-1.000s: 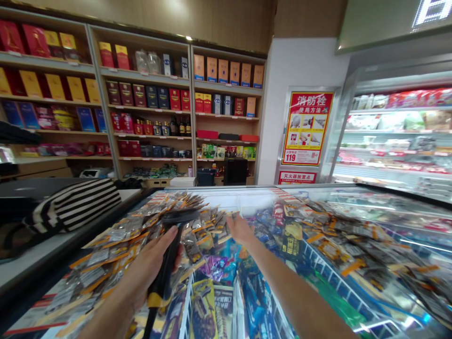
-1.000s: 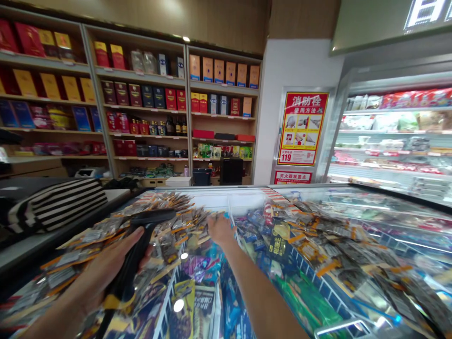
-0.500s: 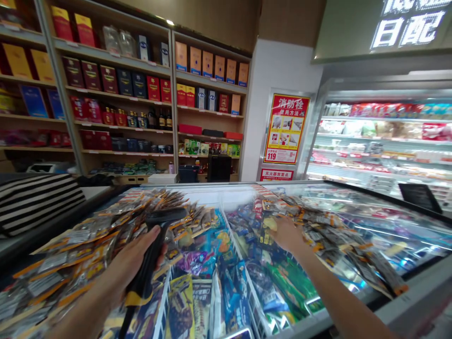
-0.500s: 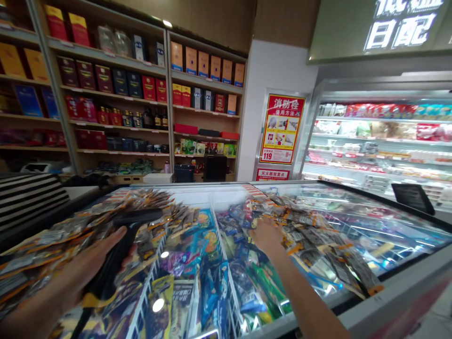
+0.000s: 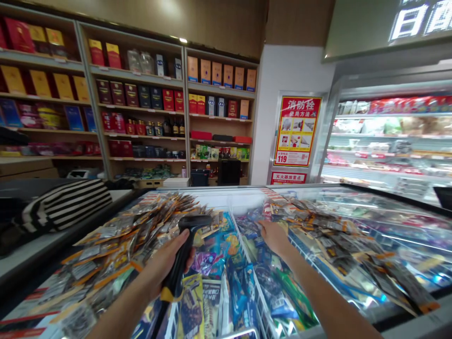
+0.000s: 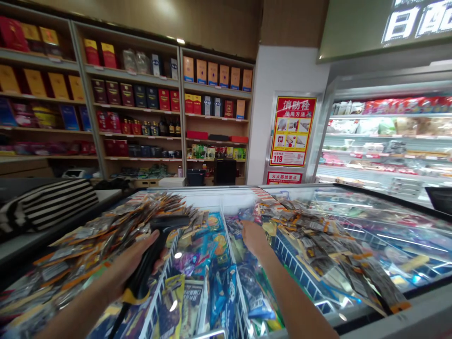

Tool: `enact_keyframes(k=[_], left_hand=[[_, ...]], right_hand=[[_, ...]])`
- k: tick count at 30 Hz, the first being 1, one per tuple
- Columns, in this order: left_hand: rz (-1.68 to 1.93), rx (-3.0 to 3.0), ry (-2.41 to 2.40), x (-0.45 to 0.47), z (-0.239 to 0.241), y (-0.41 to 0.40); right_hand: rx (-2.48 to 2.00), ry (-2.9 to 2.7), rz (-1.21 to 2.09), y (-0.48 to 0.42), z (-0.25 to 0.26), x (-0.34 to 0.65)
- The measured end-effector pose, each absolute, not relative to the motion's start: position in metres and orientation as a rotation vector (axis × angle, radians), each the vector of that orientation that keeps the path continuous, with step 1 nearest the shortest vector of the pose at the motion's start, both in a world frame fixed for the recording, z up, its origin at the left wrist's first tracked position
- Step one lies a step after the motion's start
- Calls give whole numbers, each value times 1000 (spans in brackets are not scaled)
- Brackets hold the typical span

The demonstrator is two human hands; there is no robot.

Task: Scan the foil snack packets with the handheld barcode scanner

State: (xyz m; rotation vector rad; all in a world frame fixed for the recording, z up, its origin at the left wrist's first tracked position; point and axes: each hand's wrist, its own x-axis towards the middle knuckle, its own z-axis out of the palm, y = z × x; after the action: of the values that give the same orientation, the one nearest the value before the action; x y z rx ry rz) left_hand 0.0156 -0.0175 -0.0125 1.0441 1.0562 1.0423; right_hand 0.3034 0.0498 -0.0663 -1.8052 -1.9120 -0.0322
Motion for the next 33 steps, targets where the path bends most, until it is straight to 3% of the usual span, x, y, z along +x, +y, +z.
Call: enact_keyframes(k=[2, 7, 12, 17, 21, 23, 27, 33], left_hand=[[1028, 1049, 1037, 20, -9, -21], [1005, 1025, 1038, 32, -8, -36], [1039, 1044, 1026, 40, -8, -46], [1033, 1029, 1030, 40, -4, -43], [1030, 1041, 1001, 36, -4, -42], [1025, 1030, 1011, 32, -5, -42], [991, 998, 1018, 24, -8, -37], [1010, 928, 979, 21, -19, -31]], right_hand=[[-1636, -1634, 101, 57, -65, 301], [-1023, -925, 783, 66, -72, 292], [-964, -745, 1015, 61, -78, 286], [-1332, -1002, 880, 55, -81, 286], [-1795, -1440, 200, 42, -72, 291], [-1999, -1609, 33, 32, -63, 294], [-2299, -1823, 153, 20, -54, 294], [-2065, -1888, 266, 36, -71, 277]])
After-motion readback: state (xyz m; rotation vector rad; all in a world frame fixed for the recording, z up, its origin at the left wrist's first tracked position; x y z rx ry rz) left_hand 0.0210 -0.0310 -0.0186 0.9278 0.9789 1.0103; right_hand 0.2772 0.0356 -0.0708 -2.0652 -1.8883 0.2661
